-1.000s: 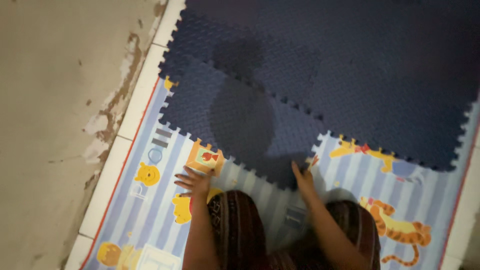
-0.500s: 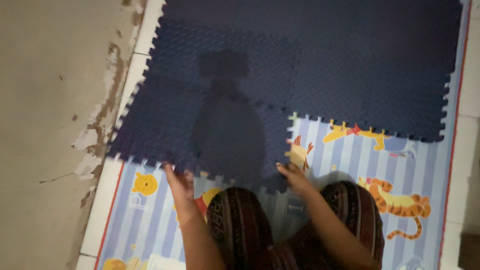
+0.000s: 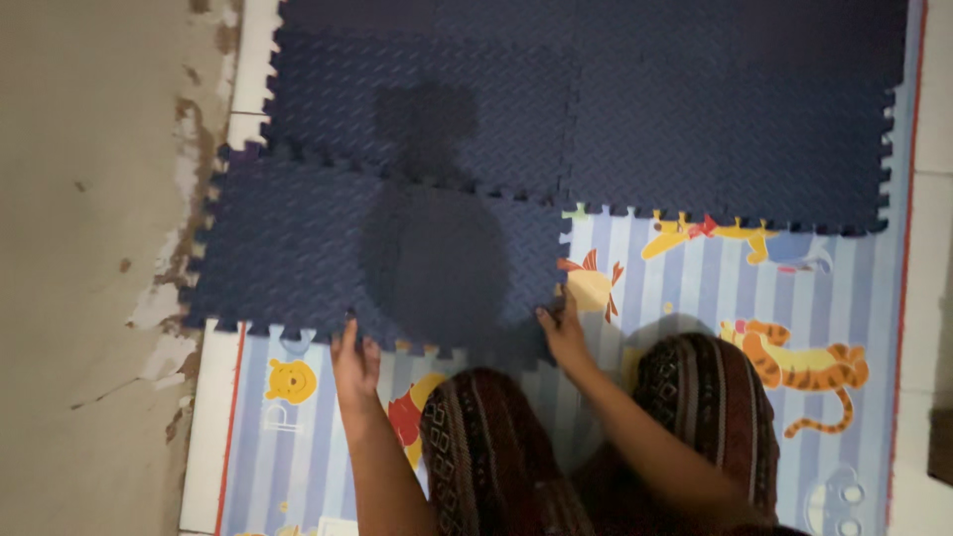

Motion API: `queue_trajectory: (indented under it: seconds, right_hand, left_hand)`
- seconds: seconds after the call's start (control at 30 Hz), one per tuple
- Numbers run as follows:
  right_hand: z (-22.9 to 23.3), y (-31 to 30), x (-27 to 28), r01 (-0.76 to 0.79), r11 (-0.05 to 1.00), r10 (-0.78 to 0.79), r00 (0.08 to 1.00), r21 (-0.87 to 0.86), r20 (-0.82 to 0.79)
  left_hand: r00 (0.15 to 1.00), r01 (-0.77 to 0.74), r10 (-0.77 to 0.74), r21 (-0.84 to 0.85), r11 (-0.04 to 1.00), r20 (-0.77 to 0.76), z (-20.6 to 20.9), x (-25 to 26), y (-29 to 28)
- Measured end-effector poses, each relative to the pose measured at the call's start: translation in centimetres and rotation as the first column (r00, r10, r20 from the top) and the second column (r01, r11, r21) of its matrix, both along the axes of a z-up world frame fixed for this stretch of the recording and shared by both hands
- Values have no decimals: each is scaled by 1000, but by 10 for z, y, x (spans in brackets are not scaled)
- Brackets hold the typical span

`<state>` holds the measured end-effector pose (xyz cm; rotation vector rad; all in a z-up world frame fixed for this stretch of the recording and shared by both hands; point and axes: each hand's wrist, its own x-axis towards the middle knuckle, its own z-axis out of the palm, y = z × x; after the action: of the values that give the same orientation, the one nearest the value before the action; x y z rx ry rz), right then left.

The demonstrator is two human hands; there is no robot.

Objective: The person assembles dark blue interlocking foam floor mats on a colorful Winnie the Pooh play mat. They pick up individual tiles, align the puzzle edges, and press them together to form a larger continuous mat area.

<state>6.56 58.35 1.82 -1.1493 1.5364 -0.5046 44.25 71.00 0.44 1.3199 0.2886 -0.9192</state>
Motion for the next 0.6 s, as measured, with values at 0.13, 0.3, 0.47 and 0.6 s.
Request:
queue_trajectory:
  seconds: [0.13,0.3,0.47,0.6]
  right_hand:
    - [-50,-4,4,-27,975,49,994,-220,96]
    - [-65,3,-6,-108,987,94,988,-116,-121]
    - [-46,-5,3,-181,977,177,983,-112,-40]
    - [-11,-13,4,-306,951,275,903,-45,-331]
  left_hand:
    - [999,27,-26,25,999,-28,-39,-1,-17]
    - [998,-3,-2,-85,996,-58,-48,-14,-2]
    - [996,-85,84,-88,992,-21,-34,-11,-9]
    - [997,-67,62,-107,992,-51,-26,-17,-5]
